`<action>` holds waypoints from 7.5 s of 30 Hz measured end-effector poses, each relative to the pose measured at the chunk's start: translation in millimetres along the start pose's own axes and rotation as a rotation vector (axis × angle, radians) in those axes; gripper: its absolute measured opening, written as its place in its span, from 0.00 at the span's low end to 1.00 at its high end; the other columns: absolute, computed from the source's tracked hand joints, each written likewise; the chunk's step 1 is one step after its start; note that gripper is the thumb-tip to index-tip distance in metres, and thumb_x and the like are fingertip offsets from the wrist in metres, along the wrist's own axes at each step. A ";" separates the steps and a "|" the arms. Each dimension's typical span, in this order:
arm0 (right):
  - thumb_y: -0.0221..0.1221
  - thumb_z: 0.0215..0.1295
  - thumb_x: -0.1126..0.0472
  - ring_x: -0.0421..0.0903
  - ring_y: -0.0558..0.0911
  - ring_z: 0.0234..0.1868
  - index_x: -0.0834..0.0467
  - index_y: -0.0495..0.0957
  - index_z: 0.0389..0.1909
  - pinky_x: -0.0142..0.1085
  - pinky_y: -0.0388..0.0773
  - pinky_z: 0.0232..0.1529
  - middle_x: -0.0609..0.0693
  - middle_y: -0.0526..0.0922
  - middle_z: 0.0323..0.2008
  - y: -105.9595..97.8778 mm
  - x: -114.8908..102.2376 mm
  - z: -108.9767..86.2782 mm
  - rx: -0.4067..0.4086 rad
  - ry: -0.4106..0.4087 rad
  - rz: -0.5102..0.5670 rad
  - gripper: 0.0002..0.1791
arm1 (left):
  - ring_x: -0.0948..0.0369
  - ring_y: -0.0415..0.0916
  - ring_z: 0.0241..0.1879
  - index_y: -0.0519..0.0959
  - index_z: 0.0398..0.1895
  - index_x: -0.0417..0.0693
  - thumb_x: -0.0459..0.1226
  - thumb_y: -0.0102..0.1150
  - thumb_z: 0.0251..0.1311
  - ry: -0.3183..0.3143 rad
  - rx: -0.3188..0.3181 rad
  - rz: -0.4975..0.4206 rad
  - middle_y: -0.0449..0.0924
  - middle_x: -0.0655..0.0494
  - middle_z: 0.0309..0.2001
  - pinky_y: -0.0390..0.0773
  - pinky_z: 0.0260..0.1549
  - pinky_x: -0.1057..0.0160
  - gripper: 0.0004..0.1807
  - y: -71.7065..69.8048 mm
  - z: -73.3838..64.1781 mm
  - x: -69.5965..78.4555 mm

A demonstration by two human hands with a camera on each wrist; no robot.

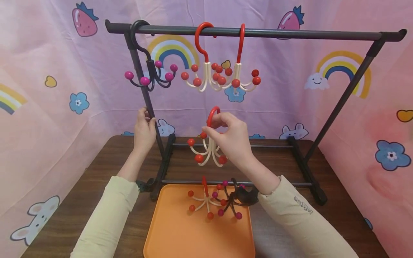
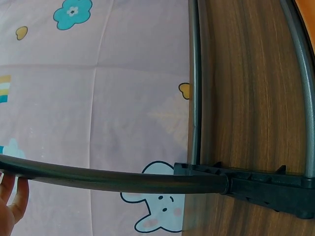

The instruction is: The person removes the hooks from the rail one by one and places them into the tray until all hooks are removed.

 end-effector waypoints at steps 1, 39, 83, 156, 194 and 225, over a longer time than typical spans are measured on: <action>0.67 0.50 0.56 0.41 0.77 0.37 0.57 0.79 0.33 0.36 0.71 0.42 0.48 0.82 0.31 3.8 -0.8 -1.0 -0.008 -0.004 0.010 0.12 | 0.50 0.72 0.42 0.58 0.56 0.44 0.36 0.43 0.67 0.001 -0.001 0.000 0.69 0.44 0.46 0.72 0.37 0.51 0.17 0.0 -0.1 -0.1; 0.68 0.47 0.56 0.35 0.70 0.21 0.52 0.77 0.27 0.28 0.68 0.23 0.41 0.76 0.24 106.2 9.8 -52.8 -0.248 -0.032 -0.039 0.09 | 0.49 0.73 0.43 0.58 0.56 0.44 0.35 0.44 0.66 0.028 0.007 0.011 0.70 0.43 0.45 0.72 0.38 0.51 0.17 0.5 1.1 -1.7; 0.70 0.41 0.46 0.37 0.73 0.24 0.49 0.73 0.18 0.40 0.63 0.44 0.38 0.72 0.17 150.2 27.5 -104.0 -0.322 -0.308 -0.632 0.16 | 0.49 0.72 0.42 0.58 0.56 0.43 0.36 0.43 0.66 0.002 -0.004 -0.009 0.68 0.43 0.46 0.72 0.37 0.51 0.17 0.2 -0.9 2.6; 0.51 0.63 0.47 0.43 0.75 0.52 0.55 0.73 0.53 0.34 0.69 0.52 0.50 0.78 0.50 -58.5 -8.8 135.2 0.178 0.148 -0.433 0.22 | 0.49 0.72 0.43 0.59 0.56 0.42 0.35 0.43 0.67 -0.003 0.014 0.015 0.69 0.43 0.47 0.72 0.39 0.50 0.17 0.9 -1.3 -0.4; 0.56 0.61 0.53 0.40 0.80 0.43 0.60 0.77 0.44 0.30 0.74 0.48 0.52 0.81 0.41 -90.0 -9.6 40.6 0.327 0.063 -0.191 0.16 | 0.49 0.73 0.42 0.59 0.55 0.44 0.36 0.43 0.67 -0.007 0.011 0.012 0.70 0.43 0.45 0.71 0.39 0.50 0.16 3.0 0.2 -2.1; 0.61 0.56 0.64 0.34 0.81 0.37 0.59 0.79 0.38 0.23 0.74 0.40 0.42 0.80 0.35 -48.1 38.3 -105.3 0.043 0.192 0.073 0.08 | 0.49 0.73 0.42 0.59 0.56 0.44 0.36 0.42 0.67 -0.009 0.011 0.015 0.69 0.44 0.46 0.72 0.37 0.49 0.16 2.6 -2.5 -3.6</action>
Point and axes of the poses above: each hand's wrist, its own z-axis towards the middle knuckle, its own y-axis out of the palm, x = y × z, the point moved 2 cm from there along z, towards the middle knuckle
